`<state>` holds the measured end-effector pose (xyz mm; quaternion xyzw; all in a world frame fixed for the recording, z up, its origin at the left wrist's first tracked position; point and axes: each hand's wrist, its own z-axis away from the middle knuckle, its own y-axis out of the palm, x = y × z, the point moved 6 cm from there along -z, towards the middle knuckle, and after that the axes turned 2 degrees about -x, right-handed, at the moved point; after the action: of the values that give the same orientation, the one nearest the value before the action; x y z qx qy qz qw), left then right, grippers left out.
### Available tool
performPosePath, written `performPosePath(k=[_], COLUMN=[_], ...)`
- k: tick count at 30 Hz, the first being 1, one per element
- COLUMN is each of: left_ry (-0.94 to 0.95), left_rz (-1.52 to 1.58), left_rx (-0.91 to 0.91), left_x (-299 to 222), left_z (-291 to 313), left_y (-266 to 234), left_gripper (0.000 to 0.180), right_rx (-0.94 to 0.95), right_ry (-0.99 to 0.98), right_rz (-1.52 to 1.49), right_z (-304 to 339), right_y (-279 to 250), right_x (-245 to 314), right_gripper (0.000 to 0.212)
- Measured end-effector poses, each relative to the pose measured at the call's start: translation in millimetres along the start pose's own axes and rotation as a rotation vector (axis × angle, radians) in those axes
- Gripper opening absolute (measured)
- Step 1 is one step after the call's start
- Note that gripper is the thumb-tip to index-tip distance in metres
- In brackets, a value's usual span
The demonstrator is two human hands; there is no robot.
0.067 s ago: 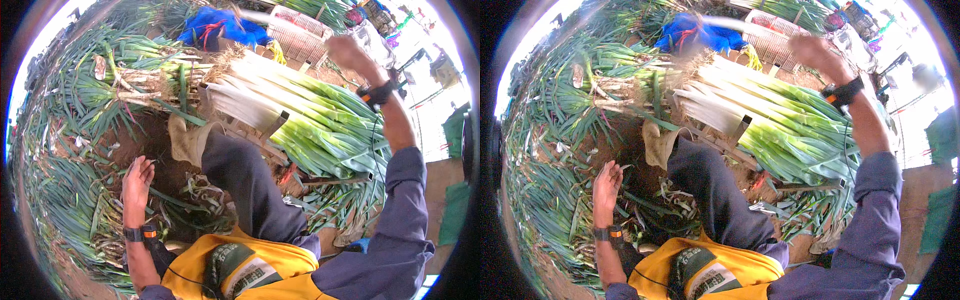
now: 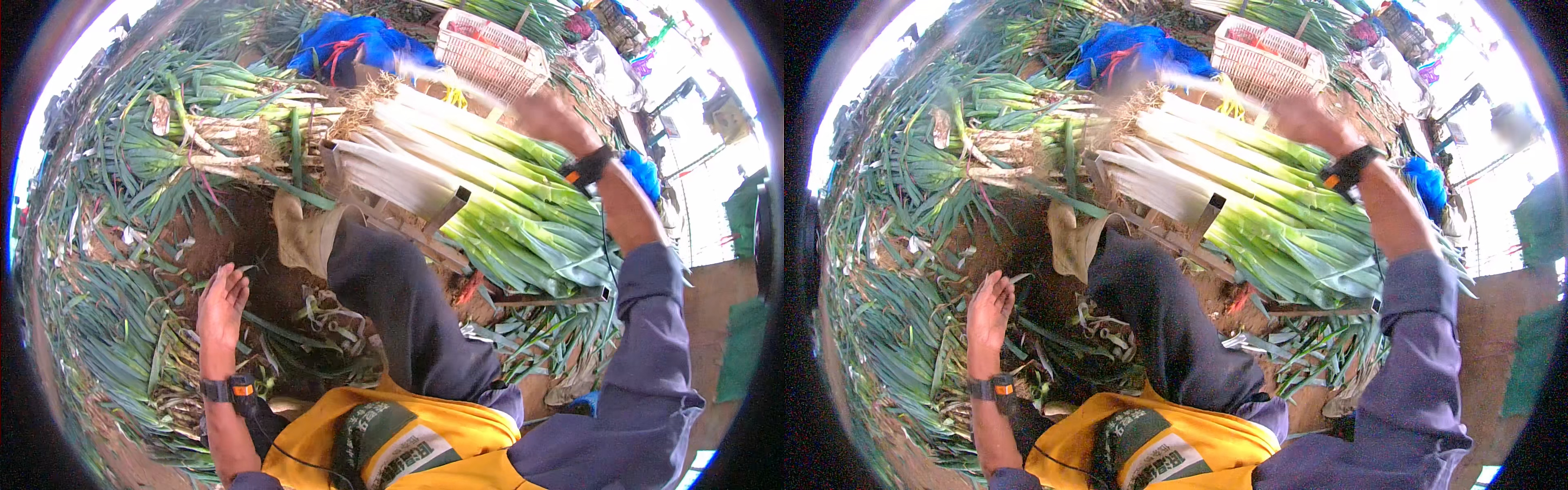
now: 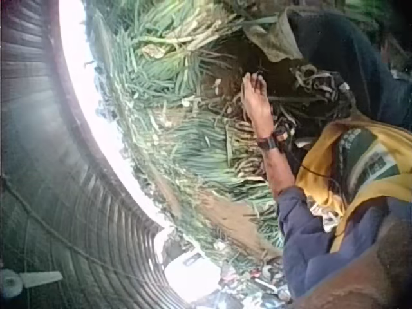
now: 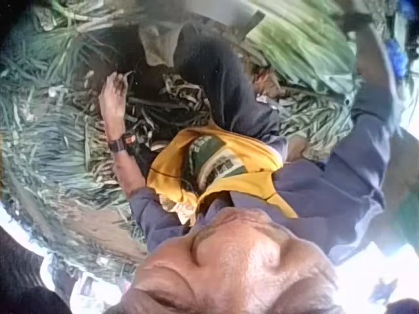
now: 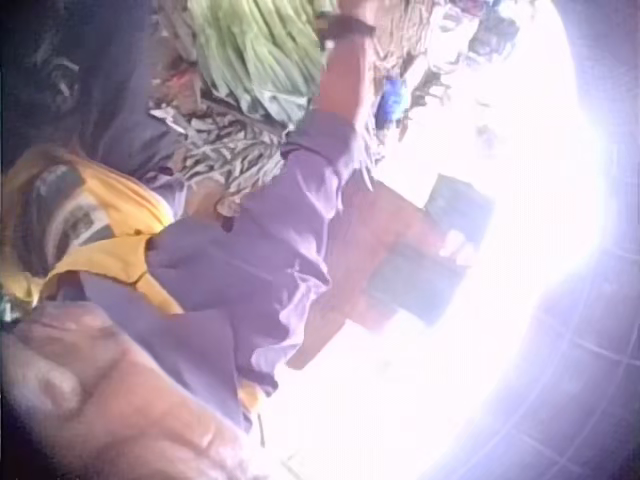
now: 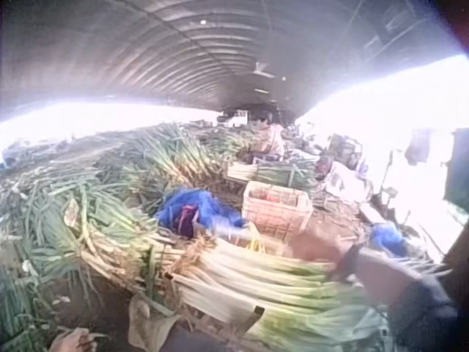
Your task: Cleaning and preparing leeks by stripping outer layers and organizing them.
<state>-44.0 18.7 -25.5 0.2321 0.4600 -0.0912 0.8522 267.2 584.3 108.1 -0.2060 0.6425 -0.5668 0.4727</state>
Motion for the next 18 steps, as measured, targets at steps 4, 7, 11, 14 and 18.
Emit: performPosePath(k=[4, 7, 11, 14, 18], left_ry=[0.018, 0.041, 0.008, -0.040, 0.047], left_rz=[0.043, 0.040, 0.126, 0.105, 0.110], left_rx=[-0.019, -0.012, -0.051, -0.053, 0.093], left_x=[3.2, -0.9, 9.1, 23.7, -2.0], left_z=[-1.8, 7.5, 3.8, -0.7, 7.3], left_y=[22.3, 17.9, 16.0, 19.0, 72.0], left_gripper=[0.030, 0.030, 0.028, 0.029, 0.036], right_rx=[-0.102, -0.018, -0.165, -0.063, -0.166], right_ry=[-0.084, -0.098, -0.073, -0.071, -0.477], right_rz=[-0.154, -0.267, -0.580, -0.470, -0.226], right_z=[-16.0, -20.3, -24.7, -40.7, -43.6], right_y=[74.0, 78.5, 61.3, 81.1, 106.8], right_x=[6.7, 25.9, 29.7, 52.7, 13.6], right_gripper=[0.026, 0.023, 0.020, 0.025, 0.019])
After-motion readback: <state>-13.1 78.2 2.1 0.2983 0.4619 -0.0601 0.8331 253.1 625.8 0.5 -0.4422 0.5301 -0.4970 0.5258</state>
